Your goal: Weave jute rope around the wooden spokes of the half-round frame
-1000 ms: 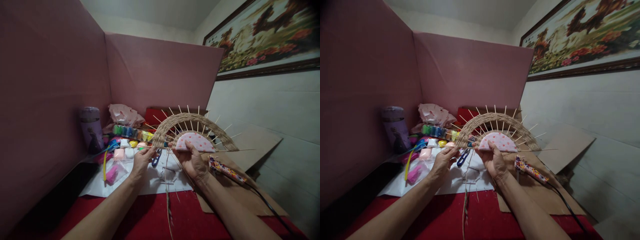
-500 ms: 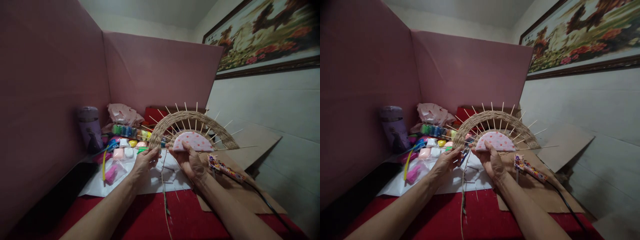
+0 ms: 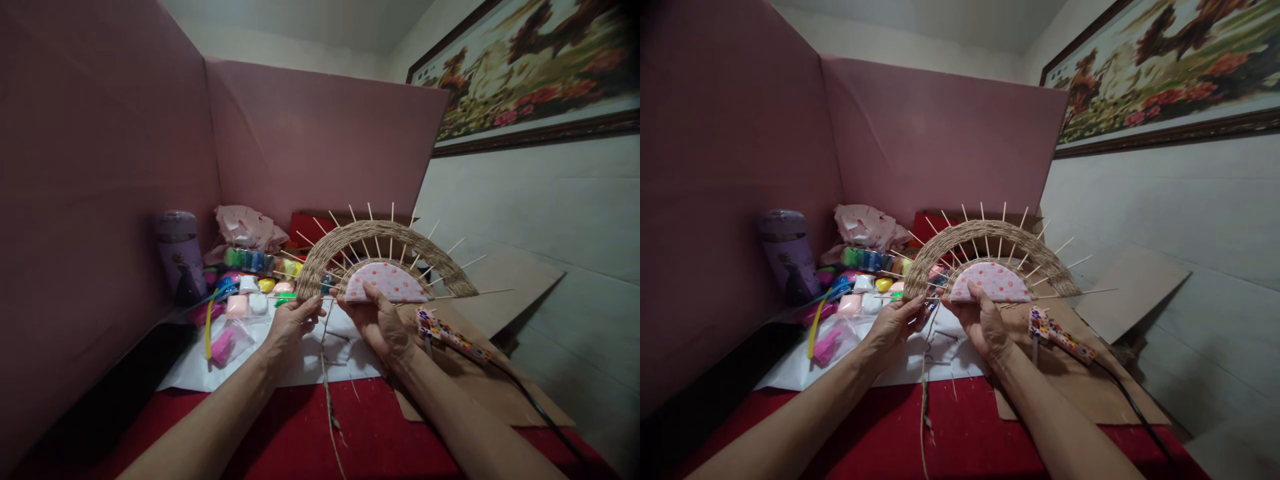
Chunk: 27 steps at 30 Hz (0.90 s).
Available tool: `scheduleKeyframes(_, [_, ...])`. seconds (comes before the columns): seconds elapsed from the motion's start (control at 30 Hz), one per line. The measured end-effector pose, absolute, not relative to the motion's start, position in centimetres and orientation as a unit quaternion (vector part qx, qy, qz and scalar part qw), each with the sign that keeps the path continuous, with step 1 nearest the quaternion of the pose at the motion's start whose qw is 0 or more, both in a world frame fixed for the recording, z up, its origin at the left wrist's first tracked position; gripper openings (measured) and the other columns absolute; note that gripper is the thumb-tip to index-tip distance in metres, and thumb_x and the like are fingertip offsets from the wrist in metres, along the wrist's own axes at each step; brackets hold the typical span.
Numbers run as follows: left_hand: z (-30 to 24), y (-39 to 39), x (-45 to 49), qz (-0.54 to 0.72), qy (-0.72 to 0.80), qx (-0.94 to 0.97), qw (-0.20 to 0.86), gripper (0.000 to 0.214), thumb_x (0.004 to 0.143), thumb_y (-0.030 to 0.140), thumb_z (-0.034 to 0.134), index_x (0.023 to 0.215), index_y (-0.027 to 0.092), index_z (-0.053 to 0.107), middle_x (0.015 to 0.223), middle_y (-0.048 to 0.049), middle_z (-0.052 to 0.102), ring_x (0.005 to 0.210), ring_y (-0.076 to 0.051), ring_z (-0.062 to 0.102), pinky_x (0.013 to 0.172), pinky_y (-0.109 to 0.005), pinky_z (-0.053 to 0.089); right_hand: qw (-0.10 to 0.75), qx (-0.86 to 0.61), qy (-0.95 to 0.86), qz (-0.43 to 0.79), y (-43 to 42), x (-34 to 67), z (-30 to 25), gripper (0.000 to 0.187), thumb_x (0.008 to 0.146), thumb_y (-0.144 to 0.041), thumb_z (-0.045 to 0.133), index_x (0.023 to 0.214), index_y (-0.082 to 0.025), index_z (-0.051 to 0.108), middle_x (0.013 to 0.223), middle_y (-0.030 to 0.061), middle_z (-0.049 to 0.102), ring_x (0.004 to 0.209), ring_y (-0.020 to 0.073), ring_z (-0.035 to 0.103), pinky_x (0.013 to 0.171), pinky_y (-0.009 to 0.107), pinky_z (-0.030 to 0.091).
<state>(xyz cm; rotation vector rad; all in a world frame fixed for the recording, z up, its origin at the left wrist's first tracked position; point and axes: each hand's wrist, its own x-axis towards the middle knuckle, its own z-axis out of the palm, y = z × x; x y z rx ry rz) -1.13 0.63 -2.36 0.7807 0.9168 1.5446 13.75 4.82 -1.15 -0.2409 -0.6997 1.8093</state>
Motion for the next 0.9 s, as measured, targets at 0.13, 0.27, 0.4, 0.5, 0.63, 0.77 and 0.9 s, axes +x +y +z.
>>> scheduleKeyframes(0.13, [-2.3, 0.5, -1.2, 0.656, 0.384, 0.318, 0.567, 0.029, 0.059, 0.035, 0.075, 0.071, 0.012, 0.063, 0.062, -0.0021, 0.062, 0.053, -0.007, 0.049, 0.049, -0.018, 0.033, 0.565, -0.103, -0.281, 0.769, 4.9, 13.8, -1.2, 0.013, 0.071, -0.010, 0.063, 0.078, -0.017, 0.054, 0.071, 0.0008, 0.064, 0.070, 0.0158, 0.064, 0.073, 0.036, 0.057])
scheduleKeyframes(0.27, [-1.9, 0.4, -1.5, 0.672, 0.368, 0.306, 0.565, 0.028, 0.058, 0.035, 0.075, 0.068, 0.012, 0.062, 0.059, -0.0012, 0.061, 0.054, -0.008, 0.052, 0.050, -0.018, 0.034, 0.566, -0.099, -0.286, 0.767, 5.0, 13.9, -1.2, 0.014, 0.071, -0.012, 0.064, 0.080, -0.017, 0.055, 0.077, 0.0016, 0.065, 0.076, 0.0178, 0.065, 0.073, 0.037, 0.056])
scheduleKeyframes(0.4, [-1.9, 0.4, -1.6, 0.680, 0.367, 0.301, 0.559, 0.029, 0.058, 0.035, 0.075, 0.066, 0.011, 0.061, 0.058, -0.0017, 0.062, 0.053, -0.008, 0.052, 0.050, -0.018, 0.037, 0.570, -0.106, -0.278, 0.766, 5.1, 14.0, -1.2, 0.014, 0.069, -0.012, 0.066, 0.076, -0.017, 0.055, 0.075, 0.0010, 0.064, 0.074, 0.0173, 0.064, 0.074, 0.037, 0.056])
scheduleKeyframes(0.5, [-2.0, 0.4, -1.5, 0.673, 0.365, 0.287, 0.576, 0.029, 0.059, 0.034, 0.075, 0.069, 0.011, 0.061, 0.061, -0.0026, 0.063, 0.052, -0.007, 0.053, 0.049, -0.017, 0.038, 0.573, -0.102, -0.284, 0.762, 5.2, 14.0, -1.3, 0.015, 0.067, -0.014, 0.068, 0.074, -0.018, 0.056, 0.074, 0.0002, 0.065, 0.074, 0.0175, 0.064, 0.073, 0.036, 0.056])
scheduleKeyframes(0.63, [-1.9, 0.1, -1.4, 0.639, 0.356, 0.304, 0.611, 0.027, 0.065, 0.030, 0.072, 0.077, 0.008, 0.063, 0.063, -0.0039, 0.062, 0.052, -0.008, 0.055, 0.049, -0.017, 0.041, 0.581, -0.096, -0.322, 0.741, 5.2, 13.8, -1.6, 0.011, 0.070, -0.021, 0.069, 0.071, -0.018, 0.058, 0.070, -0.0004, 0.065, 0.070, 0.0157, 0.063, 0.075, 0.036, 0.054])
scheduleKeyframes(0.77, [-1.4, -0.5, -1.3, 0.609, 0.347, 0.333, 0.631, 0.025, 0.072, 0.032, 0.066, 0.079, 0.008, 0.062, 0.064, -0.0049, 0.062, 0.050, -0.008, 0.055, 0.045, -0.017, 0.041, 0.578, -0.112, -0.370, 0.718, 5.1, 13.4, -1.8, 0.015, 0.073, -0.032, 0.066, 0.074, -0.018, 0.061, 0.075, 0.0003, 0.067, 0.074, 0.0145, 0.062, 0.080, 0.034, 0.050])
scheduleKeyframes(0.9, [-1.0, -1.1, -0.3, 0.555, 0.309, 0.371, 0.677, 0.026, 0.074, 0.031, 0.064, 0.084, 0.007, 0.063, 0.072, -0.0085, 0.064, 0.056, -0.011, 0.060, 0.049, -0.018, 0.044, 0.586, -0.187, -0.445, 0.651, 4.8, 13.2, -2.5, 0.028, 0.071, -0.046, 0.063, 0.072, -0.018, 0.064, 0.064, -0.0002, 0.064, 0.071, 0.0162, 0.061, 0.073, 0.032, 0.050])
